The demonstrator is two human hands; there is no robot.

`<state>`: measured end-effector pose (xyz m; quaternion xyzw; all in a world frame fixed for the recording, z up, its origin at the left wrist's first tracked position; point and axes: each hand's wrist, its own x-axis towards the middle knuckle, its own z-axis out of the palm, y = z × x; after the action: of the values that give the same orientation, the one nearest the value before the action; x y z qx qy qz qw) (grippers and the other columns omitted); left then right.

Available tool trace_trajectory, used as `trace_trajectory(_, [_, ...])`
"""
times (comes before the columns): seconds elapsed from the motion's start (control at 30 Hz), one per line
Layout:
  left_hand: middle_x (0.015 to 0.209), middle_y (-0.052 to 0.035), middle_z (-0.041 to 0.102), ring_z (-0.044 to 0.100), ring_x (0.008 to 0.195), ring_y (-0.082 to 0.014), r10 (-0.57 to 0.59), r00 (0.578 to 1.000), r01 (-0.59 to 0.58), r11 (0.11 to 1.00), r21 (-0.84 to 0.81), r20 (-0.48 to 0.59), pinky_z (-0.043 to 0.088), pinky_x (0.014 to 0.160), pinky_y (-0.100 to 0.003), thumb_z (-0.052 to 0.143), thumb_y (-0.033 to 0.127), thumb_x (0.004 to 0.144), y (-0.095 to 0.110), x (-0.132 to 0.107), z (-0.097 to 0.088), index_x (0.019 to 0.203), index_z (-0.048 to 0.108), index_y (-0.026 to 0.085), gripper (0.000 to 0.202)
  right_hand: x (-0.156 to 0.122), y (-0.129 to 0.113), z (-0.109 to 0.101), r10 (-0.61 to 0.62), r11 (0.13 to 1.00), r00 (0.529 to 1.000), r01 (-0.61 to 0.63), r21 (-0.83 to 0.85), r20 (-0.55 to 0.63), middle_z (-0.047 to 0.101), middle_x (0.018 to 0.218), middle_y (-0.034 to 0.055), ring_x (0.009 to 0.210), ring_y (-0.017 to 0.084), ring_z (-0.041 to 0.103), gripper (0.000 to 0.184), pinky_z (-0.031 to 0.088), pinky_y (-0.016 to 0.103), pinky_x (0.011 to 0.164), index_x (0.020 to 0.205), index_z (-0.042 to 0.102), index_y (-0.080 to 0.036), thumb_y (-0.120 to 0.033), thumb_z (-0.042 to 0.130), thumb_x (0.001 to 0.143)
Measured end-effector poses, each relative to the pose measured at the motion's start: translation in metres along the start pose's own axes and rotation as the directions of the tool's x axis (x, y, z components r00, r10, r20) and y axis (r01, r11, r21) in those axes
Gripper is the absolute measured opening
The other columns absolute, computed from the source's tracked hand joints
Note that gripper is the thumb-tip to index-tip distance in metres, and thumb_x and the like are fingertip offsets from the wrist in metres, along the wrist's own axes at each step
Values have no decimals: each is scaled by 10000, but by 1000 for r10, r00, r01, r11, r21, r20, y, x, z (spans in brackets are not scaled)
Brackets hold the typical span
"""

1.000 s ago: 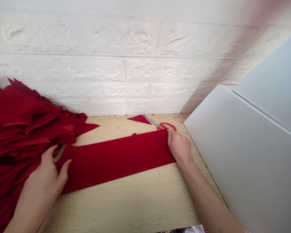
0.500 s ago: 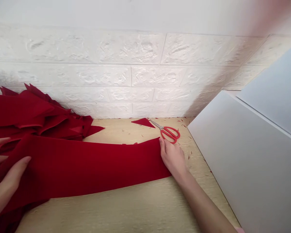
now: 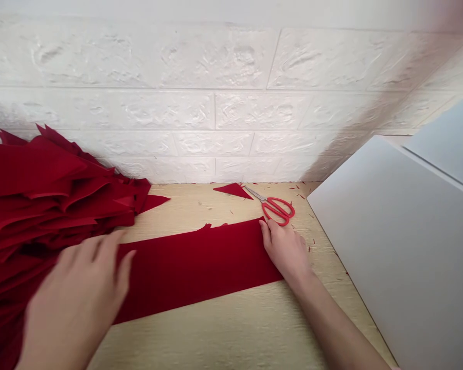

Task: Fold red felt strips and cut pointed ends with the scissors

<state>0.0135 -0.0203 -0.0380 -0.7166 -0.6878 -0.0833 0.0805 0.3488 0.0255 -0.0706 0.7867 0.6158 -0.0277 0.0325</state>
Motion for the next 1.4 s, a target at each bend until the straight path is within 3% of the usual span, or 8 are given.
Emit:
trace_trajectory(0.23, [1100,-36,722,671,936,-221,310,878,-103,866,-489,364,488,800,-341,486,396,927,78,96,38,1067,664,246,272,1,6,16,-172,984,942,179,-1,-288,682,598,62,505,174,599,389,209,287,523,834,694,-180,-367,429,1050])
trace_trajectory(0.37, [946,-6,703,635,769,-188,298,861,-18,827,-561,411,431,643,-295,712,512,760,82,131,68,1002,651,240,369,0,12,22,-325,915,769,403,23,-550,596,517,15,452,126,512,468,223,285,521,693,612,-173,-331,390,1072])
trace_trajectory(0.53, [829,-23,705,642,767,-217,230,942,-103,891,-441,244,414,623,-305,592,527,887,93,145,77,842,642,226,308,2,22,14,-475,754,580,656,33,-662,522,506,-30,443,92,388,479,264,259,527,617,515,-183,-303,425,1072])
trace_trajectory(0.67, [1078,-86,712,630,1070,-253,297,953,-247,875,-417,59,478,870,-361,388,372,1009,108,141,74,1013,649,210,308,4,27,11,-453,732,580,675,89,-677,466,503,-47,455,95,328,461,254,259,515,613,486,-189,-287,457,1062])
trace_trajectory(0.83, [1285,-112,639,547,1256,-266,625,780,-560,672,-485,-35,421,1111,-440,474,476,993,114,130,76,1204,611,200,373,6,32,10,-512,633,536,764,127,-671,431,515,-55,481,98,304,453,242,263,517,610,457,-194,-272,475,1055])
trace_trajectory(1.07, [1593,-147,359,327,1481,-342,543,810,-345,748,-567,222,294,1234,-558,548,644,897,110,139,91,1454,451,196,721,-1,33,2,-532,511,503,832,215,-681,399,533,-53,507,106,286,431,248,269,529,628,435,-204,-242,456,1057])
trace_trajectory(1.27, [1675,-161,212,124,1569,-368,580,752,-352,755,-554,312,197,1275,-576,642,750,766,111,140,88,1542,352,202,994,0,31,1,-533,494,510,835,241,-675,371,542,-54,522,107,260,434,234,273,519,626,390,-211,-231,467,1053])
trace_trajectory(1.4, [1667,-139,260,150,1572,-324,559,780,-326,748,-578,283,182,1291,-533,620,698,819,113,151,91,1516,398,197,886,1,31,3,-530,481,507,840,251,-680,354,546,-56,520,107,251,436,221,280,512,627,379,-212,-232,456,1056])
